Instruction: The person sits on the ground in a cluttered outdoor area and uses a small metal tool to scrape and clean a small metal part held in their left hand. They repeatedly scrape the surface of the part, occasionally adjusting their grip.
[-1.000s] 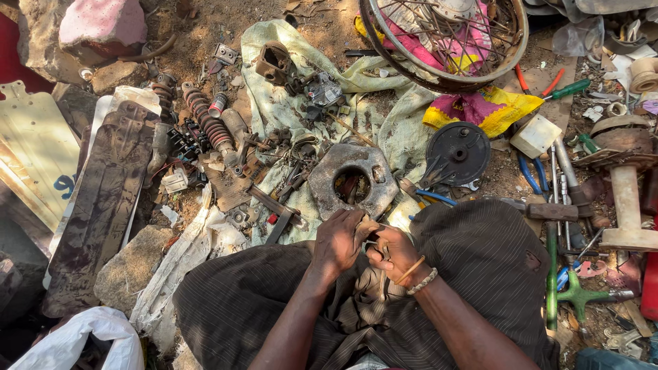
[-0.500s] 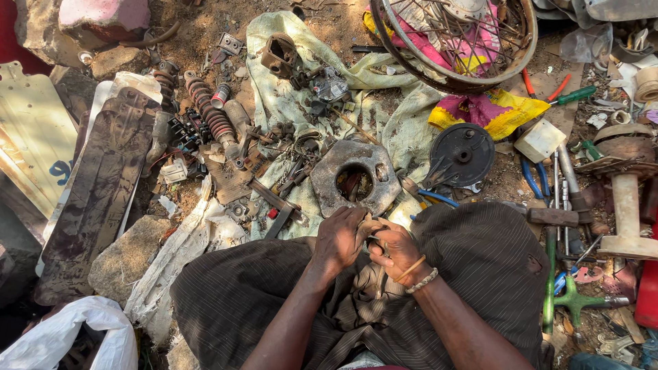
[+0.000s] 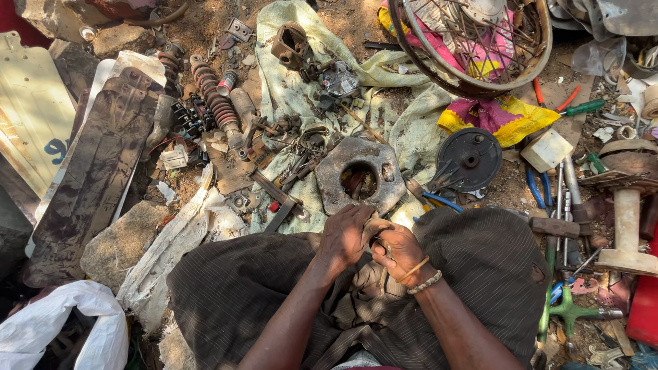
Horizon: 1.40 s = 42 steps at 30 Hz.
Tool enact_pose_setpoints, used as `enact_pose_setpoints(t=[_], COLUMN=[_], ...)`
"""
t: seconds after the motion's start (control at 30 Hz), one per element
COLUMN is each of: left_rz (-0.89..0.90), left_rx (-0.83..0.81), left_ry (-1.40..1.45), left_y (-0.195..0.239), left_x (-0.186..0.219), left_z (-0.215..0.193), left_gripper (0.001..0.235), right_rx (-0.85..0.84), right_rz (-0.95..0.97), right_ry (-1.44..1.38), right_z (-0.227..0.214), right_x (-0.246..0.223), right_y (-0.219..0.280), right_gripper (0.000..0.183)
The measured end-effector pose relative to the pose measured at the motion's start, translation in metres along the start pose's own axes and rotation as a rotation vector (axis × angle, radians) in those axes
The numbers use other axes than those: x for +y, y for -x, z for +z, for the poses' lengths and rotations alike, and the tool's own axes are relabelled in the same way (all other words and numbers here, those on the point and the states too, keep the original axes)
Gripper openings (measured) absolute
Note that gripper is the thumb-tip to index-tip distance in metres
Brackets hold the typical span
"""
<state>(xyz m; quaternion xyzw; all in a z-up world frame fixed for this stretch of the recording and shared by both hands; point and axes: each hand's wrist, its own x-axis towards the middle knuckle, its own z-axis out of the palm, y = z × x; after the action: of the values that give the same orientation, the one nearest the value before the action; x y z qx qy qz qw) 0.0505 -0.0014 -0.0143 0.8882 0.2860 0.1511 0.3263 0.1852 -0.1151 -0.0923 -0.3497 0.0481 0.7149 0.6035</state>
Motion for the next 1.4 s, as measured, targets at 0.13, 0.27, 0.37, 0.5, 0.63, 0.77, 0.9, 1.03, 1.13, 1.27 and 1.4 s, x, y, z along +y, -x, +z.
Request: enact_pose_setpoints(t=[0.13, 0.27, 0.37, 0.5, 0.63, 0.77, 0.9, 1.03, 1.13, 1.27, 1.4], left_rz=[0.031, 0.073, 0.046, 0.071, 0.046, 0.002, 0.046, 0.025, -0.009, -0.004, 0.023], left_rx=[0.050, 0.083, 0.076, 0.112, 0.089, 0.079, 0.100, 0.085, 0.081, 0.108, 0.153], left_ry=[0.026, 0.014, 0.012, 0.056, 0.023, 0.049, 0.030, 0.025, 0.037, 0.053, 0.062], left_y=[0.001, 0.000, 0.001, -0.001, 0.000, -0.002, -0.002, -0.003, -0.002, 0.000, 0.003], left_x=[-0.001, -0.005, -0.006, -0.008, -0.009, -0.011, -0.011, -0.009, -0.009, -0.010, -0.013], left_z=[0.000, 0.002, 0.002, 0.003, 0.005, 0.007, 0.008, 0.007, 0.007, 0.009, 0.010], left_gripper=[0.033, 0.036, 0.036, 0.037, 0.038, 0.039, 0.039, 0.038, 0.040, 0.039, 0.040], right_rx=[0.033, 0.066, 0.126, 0.057, 0.151, 0.113, 0.176, 0.125, 0.147, -0.011, 0.129], right_rz=[0.024, -0.008, 0.150, 0.036, 0.070, 0.005, 0.082, -0.020, 0.004, -0.073, 0.083], right_ry=[-0.016, -0.018, -0.016, -0.014, -0.003, -0.027, -0.094, -0.077, -0.062, 0.005, -0.063], right_z=[0.002, 0.007, 0.009, 0.004, 0.000, 0.000, -0.005, -0.012, -0.013, -0.008, -0.005], right_x=[0.000, 0.000, 0.001, 0.001, 0.007, 0.010, 0.014, 0.013, 0.013, 0.009, 0.010], right_y=[-0.001, -0.001, -0.002, -0.006, -0.005, -0.007, -0.010, -0.011, -0.010, -0.009, -0.011], right_gripper=[0.017, 0.025, 0.019, 0.013, 0.013, 0.009, 0.015, 0.004, 0.010, 0.011, 0.018])
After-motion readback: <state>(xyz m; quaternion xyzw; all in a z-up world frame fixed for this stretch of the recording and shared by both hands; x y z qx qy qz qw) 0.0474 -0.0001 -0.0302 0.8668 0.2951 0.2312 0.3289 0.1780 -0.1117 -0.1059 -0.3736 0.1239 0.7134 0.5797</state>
